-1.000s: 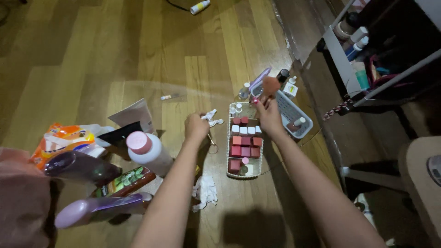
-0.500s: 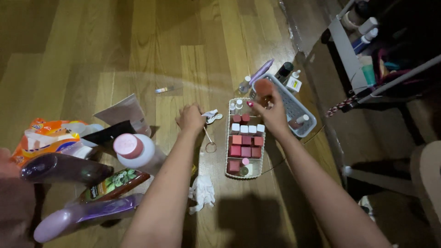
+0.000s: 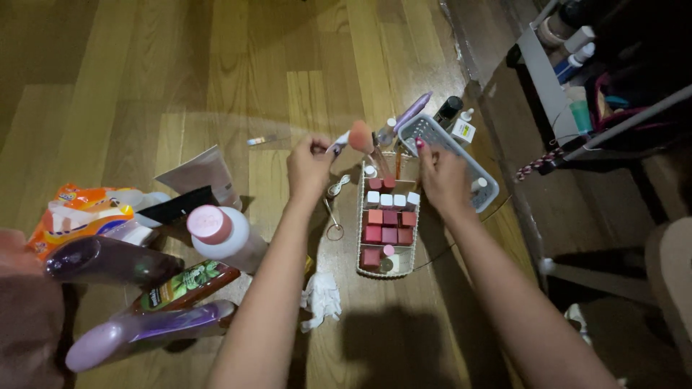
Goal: Organizing makeup and cleaning a storage shelf on the floor.
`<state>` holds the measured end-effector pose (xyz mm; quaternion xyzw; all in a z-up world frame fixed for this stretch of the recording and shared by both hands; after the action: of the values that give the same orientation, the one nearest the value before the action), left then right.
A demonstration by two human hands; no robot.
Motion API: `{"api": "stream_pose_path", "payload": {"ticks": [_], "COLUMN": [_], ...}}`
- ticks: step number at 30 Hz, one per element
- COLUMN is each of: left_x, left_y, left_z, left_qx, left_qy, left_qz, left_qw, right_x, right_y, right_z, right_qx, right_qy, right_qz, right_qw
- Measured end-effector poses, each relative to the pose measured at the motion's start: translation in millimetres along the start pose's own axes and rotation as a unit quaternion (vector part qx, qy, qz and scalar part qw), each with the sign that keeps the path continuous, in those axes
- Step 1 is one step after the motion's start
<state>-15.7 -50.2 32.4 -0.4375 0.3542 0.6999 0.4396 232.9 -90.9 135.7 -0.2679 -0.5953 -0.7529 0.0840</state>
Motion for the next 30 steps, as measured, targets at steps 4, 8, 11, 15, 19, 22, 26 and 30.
{"api": "stream_pose_path", "payload": {"ticks": [4,8,11,15,19,22,26,30], "left_x": [-55,-92,-89,-89,-102,-107,-105,-114], "left_y": [9,1,-19,-32,-34,-35,-37,-5], "left_z": [7,2,-4,-10,-7,-2,1,0], "left_qx": [0.015,0.053,0.076,0.102,0.098,0.092,0.115,0.083], "left_qy": [0.026,-0.005,-0.010,-0.017,-0.026,0.005,-0.037,-0.057], "left_qz": [-0.172,-0.128,-0.087,-0.088,-0.062,-0.076,-0.078,-0.165], "left_qw": [0.985,0.990,0.993,0.991,0.993,0.993,0.990,0.981], "right_x": [3,14,21,11,6,13,45,41], "right_y": [14,18,10,-5,-4,9,32,21], "right_z": [9,13,10,7,11,16,8,13], "right_qx": [-0.106,-0.148,-0.094,0.056,0.009,-0.070,0.147,0.199], "right_qy": [0.050,0.072,0.071,0.013,0.067,0.161,0.233,0.118], "right_qz": [0.068,0.131,0.051,0.010,-0.050,-0.005,0.179,0.181], "right_qw": [0.991,0.978,0.992,0.998,0.996,0.984,0.944,0.956]}}
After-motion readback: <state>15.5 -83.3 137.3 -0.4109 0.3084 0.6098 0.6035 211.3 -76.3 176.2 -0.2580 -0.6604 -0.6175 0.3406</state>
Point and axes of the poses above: each hand's wrist, its own z-axis towards the middle knuckle, its own y-axis out of the back of the hand, x = y × z, the point moved 1 cm from there along z, towards the middle knuckle, and after that the axes turned 11 degrees about -y, right-handed, at the moved point
